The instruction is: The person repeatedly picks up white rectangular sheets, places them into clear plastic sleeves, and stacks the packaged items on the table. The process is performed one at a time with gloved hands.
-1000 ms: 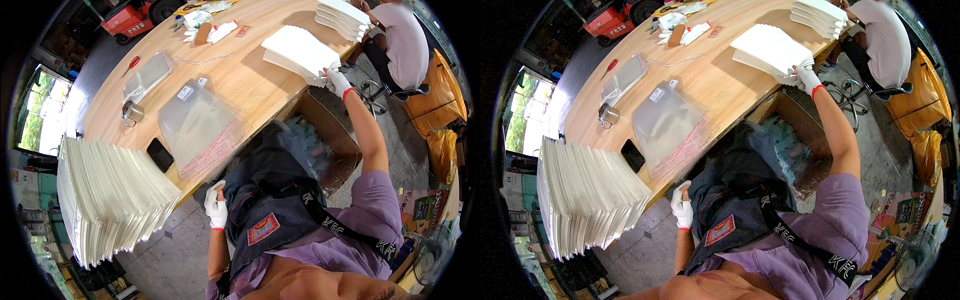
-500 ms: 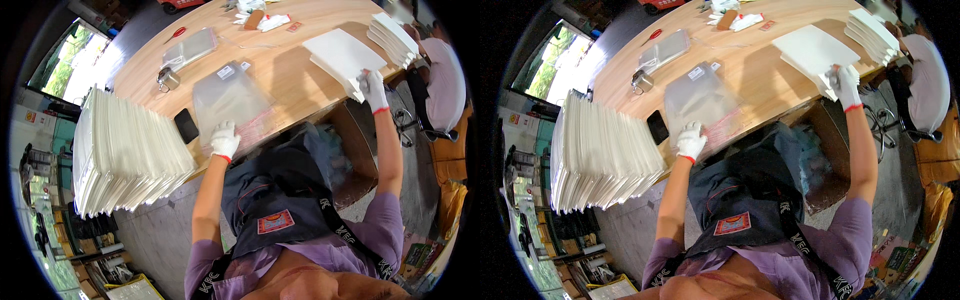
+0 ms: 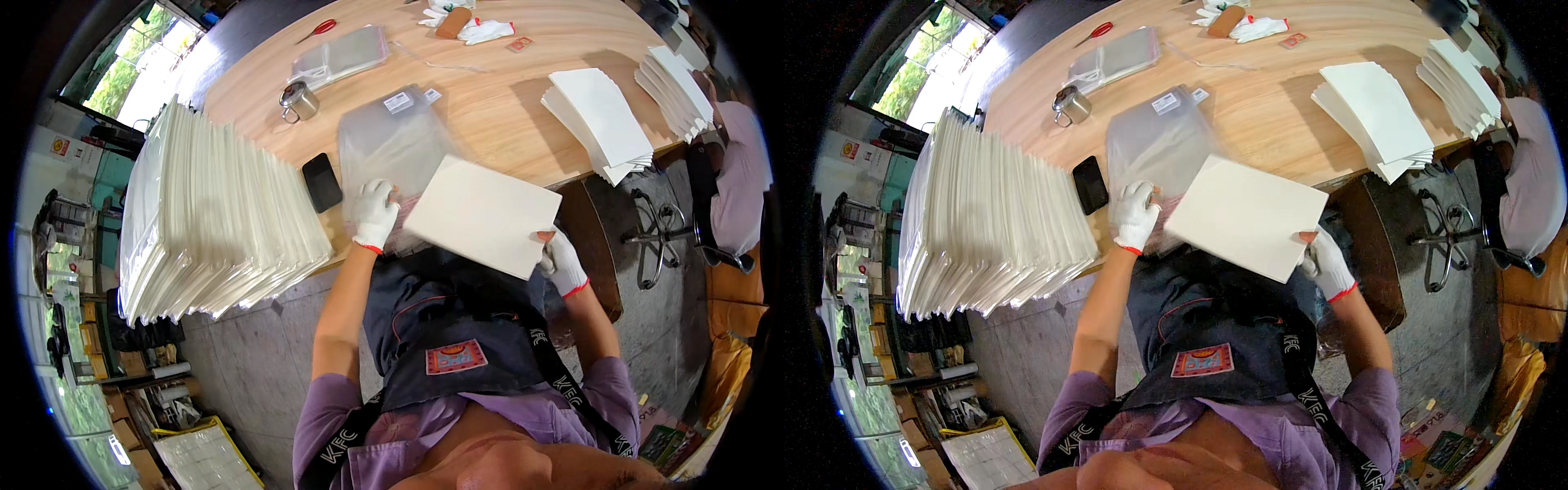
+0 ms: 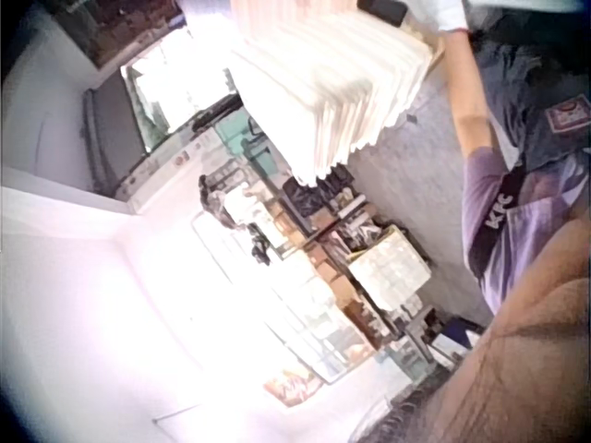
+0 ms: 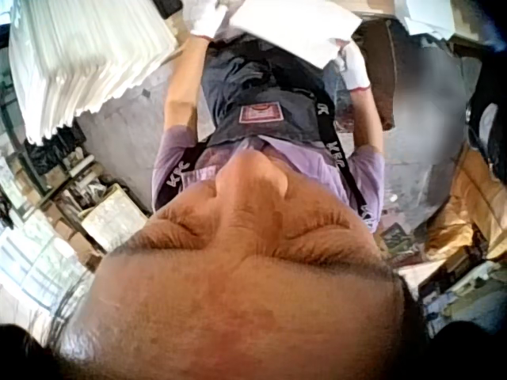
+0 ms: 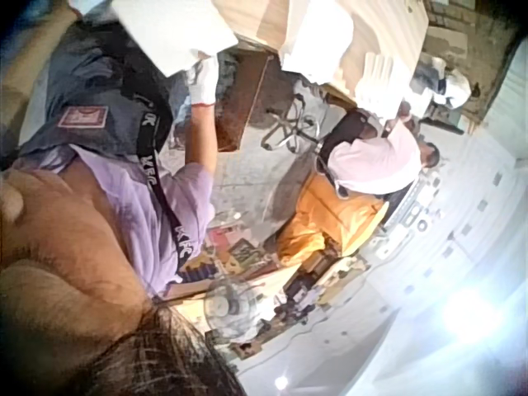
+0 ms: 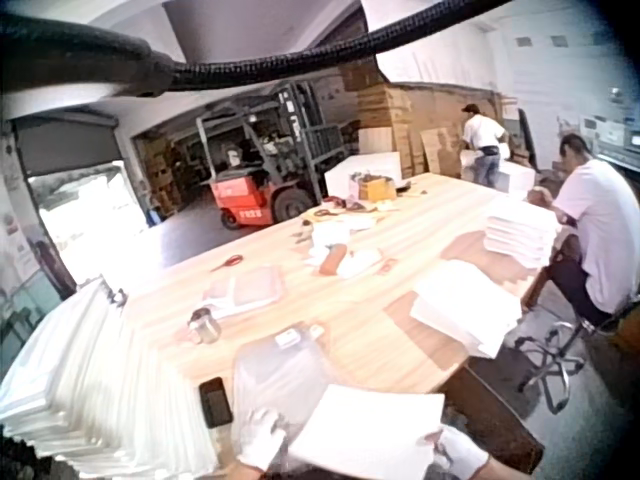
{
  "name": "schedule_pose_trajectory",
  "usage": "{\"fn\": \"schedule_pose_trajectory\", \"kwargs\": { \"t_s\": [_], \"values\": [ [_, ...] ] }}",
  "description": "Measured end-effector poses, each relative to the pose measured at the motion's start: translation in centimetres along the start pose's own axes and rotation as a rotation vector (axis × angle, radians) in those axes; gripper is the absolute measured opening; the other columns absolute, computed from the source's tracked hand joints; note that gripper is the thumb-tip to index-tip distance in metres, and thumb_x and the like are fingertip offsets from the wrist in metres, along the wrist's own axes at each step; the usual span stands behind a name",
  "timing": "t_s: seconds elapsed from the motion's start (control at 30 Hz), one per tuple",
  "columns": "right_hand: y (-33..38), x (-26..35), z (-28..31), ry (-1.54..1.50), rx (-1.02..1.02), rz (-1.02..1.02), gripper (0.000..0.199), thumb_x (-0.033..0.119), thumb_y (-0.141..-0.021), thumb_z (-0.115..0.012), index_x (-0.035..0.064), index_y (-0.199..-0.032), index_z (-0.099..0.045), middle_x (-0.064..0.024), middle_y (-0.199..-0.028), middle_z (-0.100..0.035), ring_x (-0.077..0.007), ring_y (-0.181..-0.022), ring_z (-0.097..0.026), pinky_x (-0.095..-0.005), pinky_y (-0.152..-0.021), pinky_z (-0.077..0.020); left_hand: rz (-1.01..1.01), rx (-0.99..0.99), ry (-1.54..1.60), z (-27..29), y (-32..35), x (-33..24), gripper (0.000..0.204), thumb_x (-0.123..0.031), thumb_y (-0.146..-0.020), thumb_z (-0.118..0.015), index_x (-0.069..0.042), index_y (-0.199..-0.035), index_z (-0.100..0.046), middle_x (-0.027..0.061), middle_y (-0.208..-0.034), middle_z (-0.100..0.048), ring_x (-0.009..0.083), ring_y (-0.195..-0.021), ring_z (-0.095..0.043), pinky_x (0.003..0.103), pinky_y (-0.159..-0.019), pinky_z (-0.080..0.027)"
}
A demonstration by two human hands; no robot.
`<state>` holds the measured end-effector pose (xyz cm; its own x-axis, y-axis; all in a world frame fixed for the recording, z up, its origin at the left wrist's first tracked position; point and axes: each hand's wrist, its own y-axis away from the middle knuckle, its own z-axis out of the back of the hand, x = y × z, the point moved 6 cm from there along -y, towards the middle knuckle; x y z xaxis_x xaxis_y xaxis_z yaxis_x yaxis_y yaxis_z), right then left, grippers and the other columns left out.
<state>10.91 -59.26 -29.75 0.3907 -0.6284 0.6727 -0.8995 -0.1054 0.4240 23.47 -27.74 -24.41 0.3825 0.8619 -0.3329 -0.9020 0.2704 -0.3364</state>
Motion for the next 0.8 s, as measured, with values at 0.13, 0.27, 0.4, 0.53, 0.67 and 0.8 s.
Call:
{"fn": "schedule_pose_trajectory", "kwargs": {
  "t_s": [0.13,0.27,0.4,0.53,0.67,0.8],
  "values": [
    [-0.3,-2.9,-0.3,-0.099,-0.034,-0.004,0.021,0.022,-0.084,-0.053,0.0029,-0.093,-0.052,-0.0023,-0.055,-0.050,-0.0103,-0.035,-0.039,-0.0226,-0.031,-0.0252,0.098,0.101,0.323,-0.9,-0.1,-0.4,0.032,0.000,-0.069,-0.053,-0.012,-0.098,-0.060,0.0071,-0.094,-0.058,0.0270,-0.079,-0.056,0.035,-0.068,-0.047],
    [0.7,-4.2,-3.0,-0.195,-0.106,0.035,0.024,0.019,-0.084,-0.055,0.0050,-0.103,-0.050,-0.0015,-0.067,-0.055,-0.0097,-0.043,-0.045,-0.0209,-0.036,-0.0330,0.016,0.044,0.303,-0.9,0.7,-1.4,0.037,0.003,-0.070,-0.049,-0.012,-0.102,-0.060,0.0078,-0.098,-0.058,0.0261,-0.076,-0.057,0.033,-0.066,-0.047],
    [0.4,-5.2,-3.3,-0.240,-0.056,0.069,0.031,0.016,-0.084,-0.056,0.0055,-0.111,-0.048,-0.0036,-0.079,-0.057,-0.0106,-0.054,-0.052,-0.0206,-0.041,-0.0397,0.076,-0.033,0.395,-0.8,3.2,-3.2,0.048,0.008,-0.069,-0.051,-0.013,-0.112,-0.056,0.0096,-0.108,-0.056,0.0260,-0.086,-0.057,0.032,-0.070,-0.048],
    [0.1,-5.0,-3.4,-0.214,0.108,0.113,0.035,0.015,-0.084,-0.056,0.0046,-0.116,-0.047,-0.0061,-0.098,-0.059,-0.0125,-0.076,-0.062,-0.0204,-0.053,-0.0508,0.556,-0.699,0.988,-1.5,5.3,-3.0,0.042,0.001,-0.080,-0.054,-0.003,-0.121,-0.047,0.0091,-0.117,-0.051,0.0198,-0.106,-0.048,0.031,-0.089,-0.041],
    [-1.0,-4.2,-3.6,-0.172,0.063,0.097,0.035,0.013,-0.084,-0.055,0.0024,-0.116,-0.045,-0.0074,-0.095,-0.057,-0.0149,-0.075,-0.059,-0.0232,-0.055,-0.0496,0.720,-0.502,1.287,-5.2,5.0,-1.6,0.030,0.000,-0.082,-0.045,0.001,-0.112,-0.049,0.0091,-0.106,-0.054,0.0171,-0.096,-0.051,0.028,-0.087,-0.041],
    [-1.4,-2.7,-4.7,-0.021,-0.036,0.088,0.026,0.017,-0.085,-0.055,0.0038,-0.105,-0.046,-0.0058,-0.065,-0.054,-0.0119,-0.040,-0.046,-0.0228,-0.033,-0.0320,0.716,-0.097,1.261,-6.9,5.8,-1.7,0.026,0.004,-0.081,-0.033,0.002,-0.094,-0.055,0.0058,-0.082,-0.058,0.0121,-0.070,-0.055,0.025,-0.064,-0.048]
  ]
}}
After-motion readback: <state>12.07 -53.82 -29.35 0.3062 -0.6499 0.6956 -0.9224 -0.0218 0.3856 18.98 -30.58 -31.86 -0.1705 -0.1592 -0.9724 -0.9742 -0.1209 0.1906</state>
